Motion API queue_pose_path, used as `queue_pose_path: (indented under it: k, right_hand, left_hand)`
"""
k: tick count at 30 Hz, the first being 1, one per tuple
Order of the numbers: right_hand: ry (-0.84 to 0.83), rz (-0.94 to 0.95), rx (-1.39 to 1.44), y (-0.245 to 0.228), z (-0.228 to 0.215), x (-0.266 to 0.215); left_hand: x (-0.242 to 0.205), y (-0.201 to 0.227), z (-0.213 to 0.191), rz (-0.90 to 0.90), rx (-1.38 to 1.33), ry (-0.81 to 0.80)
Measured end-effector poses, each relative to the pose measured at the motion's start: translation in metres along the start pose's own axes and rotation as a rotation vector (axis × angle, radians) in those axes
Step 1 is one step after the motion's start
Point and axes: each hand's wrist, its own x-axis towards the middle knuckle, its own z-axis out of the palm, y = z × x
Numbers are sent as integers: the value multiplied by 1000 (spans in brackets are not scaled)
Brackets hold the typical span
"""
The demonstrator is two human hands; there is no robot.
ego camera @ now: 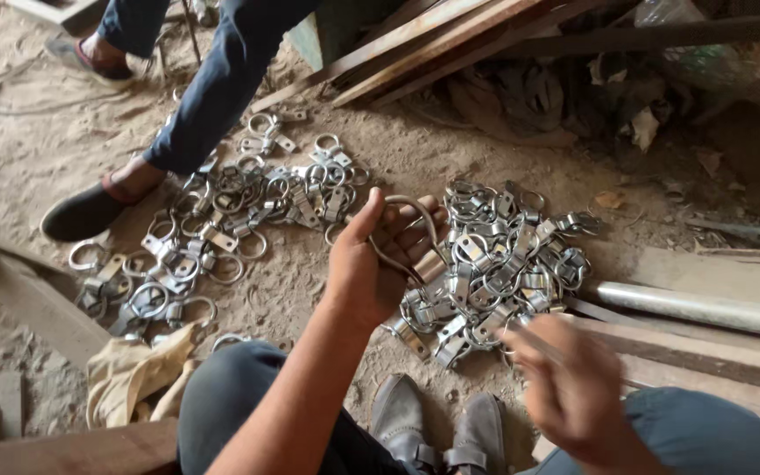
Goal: The person sits on the ground and uses a wrench to tighten bolts on metal shackles. They pick up individual shackles from a pile, secure them with the wrench, and place them back down.
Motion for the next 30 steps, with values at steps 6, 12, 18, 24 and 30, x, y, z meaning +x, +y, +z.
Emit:
queue_pose_path:
  k: [6,12,18,24,30]
  right_hand:
    - [-279,180,-425,5,9,23]
    - [-115,347,-54,-13,-1,44]
    - [-163,252,-192,-38,3,49]
    - [-253,287,-224,-45,6,46]
    - [-315,440,-133,-39,16,40]
  left_hand:
    - [6,-1,-4,-24,-45,-16]
    - [-1,-3,-11,19,97,-80]
    - [-9,-1,-8,223,105,-102]
    - [-13,-5,-10,378,168,-251]
    - [-7,-15,-10,590,397,-273]
